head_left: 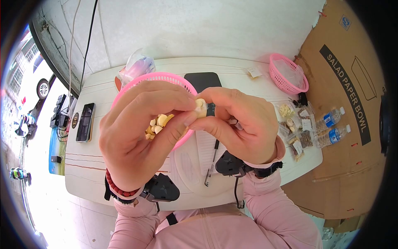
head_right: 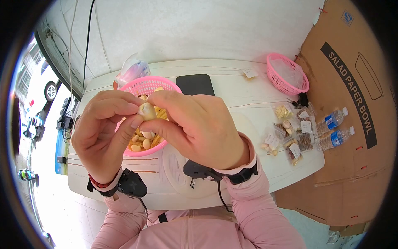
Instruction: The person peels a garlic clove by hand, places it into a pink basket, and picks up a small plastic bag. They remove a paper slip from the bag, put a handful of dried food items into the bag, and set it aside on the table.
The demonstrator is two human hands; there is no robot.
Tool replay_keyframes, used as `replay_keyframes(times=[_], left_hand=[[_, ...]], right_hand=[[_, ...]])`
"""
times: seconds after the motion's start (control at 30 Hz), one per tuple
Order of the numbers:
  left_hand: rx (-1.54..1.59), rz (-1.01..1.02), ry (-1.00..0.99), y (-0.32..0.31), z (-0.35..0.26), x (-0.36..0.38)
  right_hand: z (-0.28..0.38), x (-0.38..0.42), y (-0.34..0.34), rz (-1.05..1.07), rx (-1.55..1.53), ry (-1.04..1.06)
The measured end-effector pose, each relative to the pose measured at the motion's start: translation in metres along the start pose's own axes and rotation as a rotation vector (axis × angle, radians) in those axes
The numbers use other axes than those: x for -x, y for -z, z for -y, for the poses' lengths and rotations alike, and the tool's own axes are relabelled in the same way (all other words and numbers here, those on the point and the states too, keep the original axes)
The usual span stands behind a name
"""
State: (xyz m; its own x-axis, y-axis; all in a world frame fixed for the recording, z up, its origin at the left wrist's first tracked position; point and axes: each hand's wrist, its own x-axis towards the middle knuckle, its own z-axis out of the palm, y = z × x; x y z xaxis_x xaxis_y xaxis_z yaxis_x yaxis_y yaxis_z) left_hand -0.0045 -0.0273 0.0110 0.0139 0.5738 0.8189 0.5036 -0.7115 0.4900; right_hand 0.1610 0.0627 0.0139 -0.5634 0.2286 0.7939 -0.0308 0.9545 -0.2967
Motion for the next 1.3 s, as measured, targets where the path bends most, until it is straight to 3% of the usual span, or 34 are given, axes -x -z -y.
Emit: replay_keyframes(times=[0.37,0.57,0.93,1.13,1.3], left_hand=[[-0.026,0.06,-0.049,0.003,0.001,-0.001],[-0.008,-0.028,-0.034,-0.002,0.001,-0.002],[-0.101,0.087,-0.132,0.006,0.003,-0.003],[0.0,-0.061,-0.031,-0.005,0.0,-0.002],[-0.084,0.012,-0.083,0.002,0.0,-0.003]], right_hand=[[-0.001,0.0,-0.002,-0.003,0.004,0.013],[0.0,0.0,0.0,-0.009,0.016,0.011],[-0.002,0.001,-0.002,-0.008,0.009,0.011],[-0.001,0.001,-0.001,-0.01,0.021,0.013],[-0.001,0.0,-0.002,-0.008,0.005,0.009]])
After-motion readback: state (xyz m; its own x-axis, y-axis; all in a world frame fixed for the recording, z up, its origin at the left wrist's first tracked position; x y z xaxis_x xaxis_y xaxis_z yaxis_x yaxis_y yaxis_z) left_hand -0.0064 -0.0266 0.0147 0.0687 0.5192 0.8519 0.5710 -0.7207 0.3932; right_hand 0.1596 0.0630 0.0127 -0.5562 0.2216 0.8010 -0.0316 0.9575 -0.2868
